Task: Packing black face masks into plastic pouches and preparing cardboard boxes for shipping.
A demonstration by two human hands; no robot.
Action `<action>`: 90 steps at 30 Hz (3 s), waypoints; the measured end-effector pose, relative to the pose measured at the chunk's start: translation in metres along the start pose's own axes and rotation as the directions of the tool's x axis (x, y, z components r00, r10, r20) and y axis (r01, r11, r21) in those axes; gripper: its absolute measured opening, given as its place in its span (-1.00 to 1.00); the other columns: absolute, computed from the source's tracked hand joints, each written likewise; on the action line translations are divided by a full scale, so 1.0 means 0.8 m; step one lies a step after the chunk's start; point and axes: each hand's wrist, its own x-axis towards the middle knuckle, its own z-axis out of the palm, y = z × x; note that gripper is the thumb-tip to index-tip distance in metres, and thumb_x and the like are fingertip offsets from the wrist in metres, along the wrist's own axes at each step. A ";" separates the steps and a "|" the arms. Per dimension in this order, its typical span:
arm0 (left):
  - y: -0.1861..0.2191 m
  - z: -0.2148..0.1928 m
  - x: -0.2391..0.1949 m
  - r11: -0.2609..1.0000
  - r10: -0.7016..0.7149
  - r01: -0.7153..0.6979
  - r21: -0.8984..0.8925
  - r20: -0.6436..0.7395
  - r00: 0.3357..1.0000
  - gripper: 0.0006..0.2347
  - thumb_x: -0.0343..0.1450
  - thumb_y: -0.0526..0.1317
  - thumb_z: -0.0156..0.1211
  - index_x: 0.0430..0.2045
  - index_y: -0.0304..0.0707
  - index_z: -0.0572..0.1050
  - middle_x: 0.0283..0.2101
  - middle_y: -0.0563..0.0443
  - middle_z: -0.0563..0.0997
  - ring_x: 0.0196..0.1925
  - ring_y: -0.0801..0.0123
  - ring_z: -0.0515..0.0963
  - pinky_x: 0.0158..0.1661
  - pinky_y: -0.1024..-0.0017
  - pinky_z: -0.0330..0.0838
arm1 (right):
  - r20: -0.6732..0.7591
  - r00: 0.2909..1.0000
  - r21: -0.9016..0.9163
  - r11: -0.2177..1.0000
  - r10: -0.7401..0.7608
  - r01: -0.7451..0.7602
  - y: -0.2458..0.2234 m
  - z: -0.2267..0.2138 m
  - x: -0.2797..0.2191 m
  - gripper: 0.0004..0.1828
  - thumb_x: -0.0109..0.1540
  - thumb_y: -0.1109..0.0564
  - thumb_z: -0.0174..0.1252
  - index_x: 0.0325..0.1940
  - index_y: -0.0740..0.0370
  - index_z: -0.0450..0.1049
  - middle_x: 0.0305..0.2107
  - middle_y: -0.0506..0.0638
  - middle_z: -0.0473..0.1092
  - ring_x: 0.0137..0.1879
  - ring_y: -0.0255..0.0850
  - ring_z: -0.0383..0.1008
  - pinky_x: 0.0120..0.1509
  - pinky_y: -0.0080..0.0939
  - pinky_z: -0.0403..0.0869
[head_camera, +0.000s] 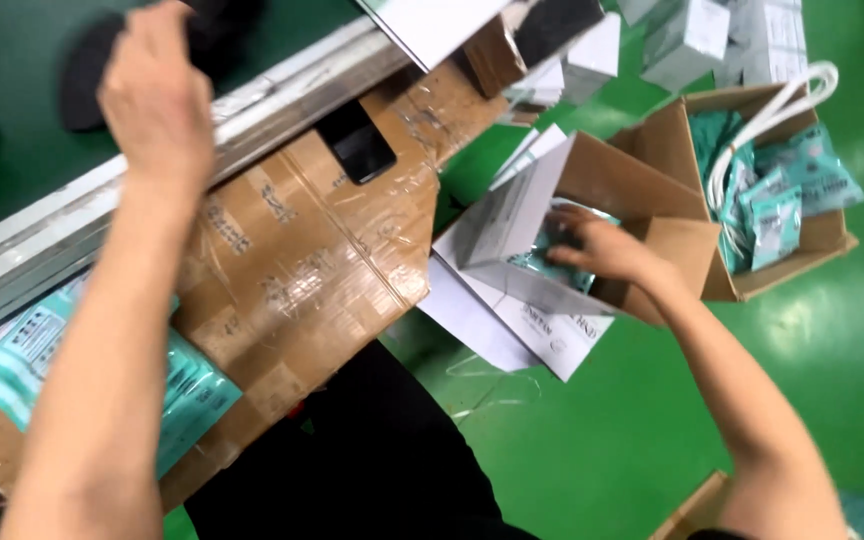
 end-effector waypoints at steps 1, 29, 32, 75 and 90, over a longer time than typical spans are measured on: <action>0.026 -0.037 -0.008 0.988 0.007 -0.015 -0.154 -0.052 0.999 -0.63 0.30 -0.63 0.05 0.00 -0.45 0.42 -0.09 -0.23 0.52 -0.06 -0.02 0.57 -0.06 0.14 0.50 | -0.004 1.000 0.211 0.977 0.020 -0.019 -0.031 -0.029 -0.016 -0.19 0.09 0.05 0.35 0.38 0.27 0.25 0.24 0.29 0.29 0.30 0.16 0.37 0.29 0.03 0.39; 0.161 -0.070 -0.285 0.032 -0.486 0.812 -0.582 0.701 0.522 -0.14 0.29 -0.19 0.37 0.53 -0.14 0.01 0.35 -0.30 0.43 0.42 -0.05 0.42 0.35 0.19 0.32 | -0.378 0.844 0.627 0.565 -0.381 0.536 -0.261 0.232 0.115 -0.09 0.26 0.11 0.20 0.59 0.38 -0.07 0.40 0.24 0.18 0.51 0.03 0.19 0.58 -0.12 0.16; 0.164 -0.058 -0.306 0.245 -0.522 0.648 -0.721 0.466 0.715 -0.17 0.29 -0.29 0.42 0.43 -0.37 -0.02 0.37 -0.43 0.28 0.41 -0.17 0.31 0.34 0.18 0.21 | -0.375 0.913 0.681 0.620 -0.163 0.391 -0.252 0.275 0.140 -0.35 0.40 0.12 0.06 0.52 0.41 0.06 0.32 0.20 0.29 0.44 -0.01 0.31 0.54 -0.14 0.24; 0.093 -0.157 -0.301 0.232 -0.684 0.759 -0.608 0.453 0.572 -0.75 0.44 -0.21 0.19 -0.04 -0.33 0.54 -0.27 -0.22 0.71 -0.32 0.05 0.73 -0.29 0.26 0.54 | -0.039 0.999 0.984 -0.171 0.001 0.039 -0.281 0.223 0.162 -0.77 0.35 0.22 0.27 0.03 0.24 0.39 -0.14 -0.01 0.45 0.01 -0.17 0.49 0.18 -0.08 0.49; -0.099 -0.128 -0.341 0.948 -0.291 0.317 -0.005 0.382 0.877 -0.90 0.22 -0.48 0.27 -0.53 -0.28 0.62 -0.29 -0.11 0.64 -0.16 0.11 0.65 -0.19 0.26 0.59 | -0.639 0.762 0.560 0.618 -0.101 0.552 -0.394 0.194 0.138 -0.56 0.37 0.26 0.10 0.34 0.43 0.30 0.07 0.08 0.46 0.15 -0.20 0.47 0.27 -0.23 0.43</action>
